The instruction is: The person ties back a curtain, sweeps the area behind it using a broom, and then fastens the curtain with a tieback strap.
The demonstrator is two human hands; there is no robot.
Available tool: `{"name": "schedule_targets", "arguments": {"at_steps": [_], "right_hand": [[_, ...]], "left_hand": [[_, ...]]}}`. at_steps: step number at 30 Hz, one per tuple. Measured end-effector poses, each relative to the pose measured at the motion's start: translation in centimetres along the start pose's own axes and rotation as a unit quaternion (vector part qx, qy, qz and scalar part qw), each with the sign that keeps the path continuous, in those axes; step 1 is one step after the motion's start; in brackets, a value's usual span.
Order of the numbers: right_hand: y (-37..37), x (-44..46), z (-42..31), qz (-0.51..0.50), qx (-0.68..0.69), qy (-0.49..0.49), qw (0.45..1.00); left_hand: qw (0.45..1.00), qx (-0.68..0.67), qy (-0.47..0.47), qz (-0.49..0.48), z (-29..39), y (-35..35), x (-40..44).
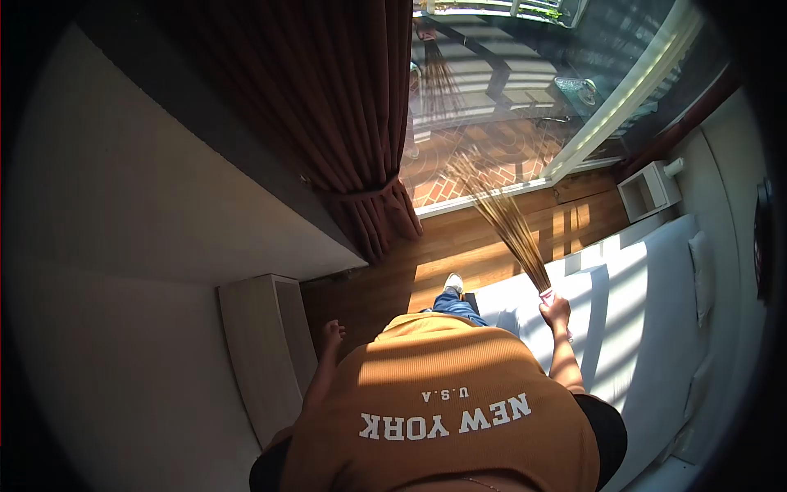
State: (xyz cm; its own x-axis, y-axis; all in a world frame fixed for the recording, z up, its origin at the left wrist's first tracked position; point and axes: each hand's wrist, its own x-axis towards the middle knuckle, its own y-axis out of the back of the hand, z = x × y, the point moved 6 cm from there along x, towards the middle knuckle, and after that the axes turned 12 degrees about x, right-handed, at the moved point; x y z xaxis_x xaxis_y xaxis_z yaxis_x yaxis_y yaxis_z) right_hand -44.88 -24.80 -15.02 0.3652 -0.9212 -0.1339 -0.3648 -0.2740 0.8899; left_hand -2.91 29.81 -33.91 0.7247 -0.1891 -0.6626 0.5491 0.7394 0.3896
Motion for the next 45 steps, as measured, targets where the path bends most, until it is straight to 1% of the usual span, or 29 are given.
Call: {"name": "schedule_targets", "arguments": {"at_steps": [1,3,5,6,7,8,9,10,11,13,16,18,20,22,24,25,27,28,29,31,32,33,35,37,40,41,42,44,45], "right_hand": [[0.8,1.5,0.1,0.059,0.036,-0.013,0.998],[5.4,3.3,-4.7,0.128,0.229,0.033,0.964],[7.2,5.8,-9.5,0.173,0.395,0.047,0.901],[8.1,6.9,-13.0,0.193,0.456,0.105,0.863],[8.2,9.0,-15.7,0.238,0.478,0.234,0.812],[10.7,8.8,-22.1,0.172,0.553,0.239,0.779],[12.6,9.1,-26.7,0.207,0.438,0.325,0.812],[13.4,9.6,-30.4,0.215,0.403,0.348,0.819],[15.3,8.6,-34.5,0.197,0.348,0.433,0.808],[12.4,11.0,-35.3,0.095,0.193,0.424,0.880],[6.6,16.4,-26.3,-0.056,0.187,0.418,0.887],[7.0,16.7,-20.4,-0.046,0.100,0.369,0.923],[8.8,16.8,-17.0,-0.015,0.116,0.389,0.914],[11.1,16.9,-15.9,0.034,0.164,0.375,0.912],[13.1,18.1,-16.3,0.111,0.298,0.355,0.879],[13.3,19.0,-16.7,0.121,0.339,0.325,0.874],[13.1,20.2,-18.5,0.102,0.337,0.351,0.868],[12.1,20.5,-18.8,0.073,0.313,0.368,0.873],[10.3,21.0,-17.6,0.038,0.265,0.350,0.898],[5.7,20.5,-12.9,-0.035,0.106,0.281,0.953],[4.4,19.8,-9.7,-0.015,0.103,0.264,0.959],[3.9,18.8,-6.4,0.006,0.097,0.249,0.964],[4.1,16.5,-0.8,-0.014,0.081,0.173,0.981],[5.2,13.8,3.5,0.004,0.101,0.059,0.993],[4.3,11.3,8.3,0.021,0.121,-0.078,0.989],[3.9,10.4,10.0,0.026,0.128,-0.134,0.982],[3.4,9.6,11.4,0.025,0.136,-0.199,0.970],[0.1,8.0,15.5,0.062,0.095,-0.341,0.933],[0.0,8.1,14.8,0.031,0.050,-0.399,0.915]], "left_hand": [[0.996,-0.018,-0.070,0.045,3.2,-0.1,1.3],[0.949,0.025,-0.279,0.144,14.3,-0.9,0.0],[0.913,0.032,-0.362,0.187,23.8,-2.2,-0.9],[0.900,0.046,-0.387,0.195,27.8,-2.8,-1.4],[0.887,0.061,-0.411,0.200,31.5,-3.5,-2.0],[0.879,0.059,-0.429,0.202,34.8,-4.3,-2.9],[0.869,0.054,-0.447,0.203,37.9,-5.0,-3.9],[0.865,0.024,-0.454,0.214,40.2,-5.5,-4.9],[0.860,-0.006,-0.460,0.224,42.2,-5.9,-5.7],[0.852,-0.071,-0.450,0.258,43.9,-5.3,-6.9],[0.853,-0.153,-0.390,0.311,43.4,-4.7,-4.9],[0.851,-0.171,-0.332,0.370,41.6,-4.7,-4.8],[0.844,-0.174,-0.312,0.399,41.0,-5.4,-6.2],[0.861,-0.171,-0.307,0.369,41.1,-7.6,-6.6],[0.872,-0.139,-0.324,0.339,42.3,-11.3,-6.5],[0.885,-0.134,-0.329,0.299,43.2,-13.7,-6.3],[0.898,-0.052,-0.355,0.254,46.3,-18.2,-7.7],[0.901,-0.050,-0.376,0.208,47.1,-20.5,-7.3],[0.905,0.009,-0.413,0.097,48.5,-24.6,-6.8],[0.915,0.062,-0.384,-0.110,49.5,-29.3,-7.1],[0.882,0.241,-0.358,-0.186,47.5,-31.6,-4.4],[0.815,0.410,-0.323,-0.251,44.8,-33.4,-1.6],[0.694,0.518,-0.303,-0.397,43.7,-35.9,-3.2],[0.614,0.596,-0.223,-0.466,44.1,-37.4,-4.3],[0.607,0.586,-0.228,-0.486,44.1,-40.2,-3.3],[0.642,0.505,-0.278,-0.505,46.2,-41.5,-2.6],[0.634,0.483,-0.307,-0.520,45.8,-43.7,0.0],[0.605,0.518,-0.341,-0.500,52.2,-48.6,2.4],[0.609,0.530,-0.324,-0.493,56.4,-49.1,0.5]]}}
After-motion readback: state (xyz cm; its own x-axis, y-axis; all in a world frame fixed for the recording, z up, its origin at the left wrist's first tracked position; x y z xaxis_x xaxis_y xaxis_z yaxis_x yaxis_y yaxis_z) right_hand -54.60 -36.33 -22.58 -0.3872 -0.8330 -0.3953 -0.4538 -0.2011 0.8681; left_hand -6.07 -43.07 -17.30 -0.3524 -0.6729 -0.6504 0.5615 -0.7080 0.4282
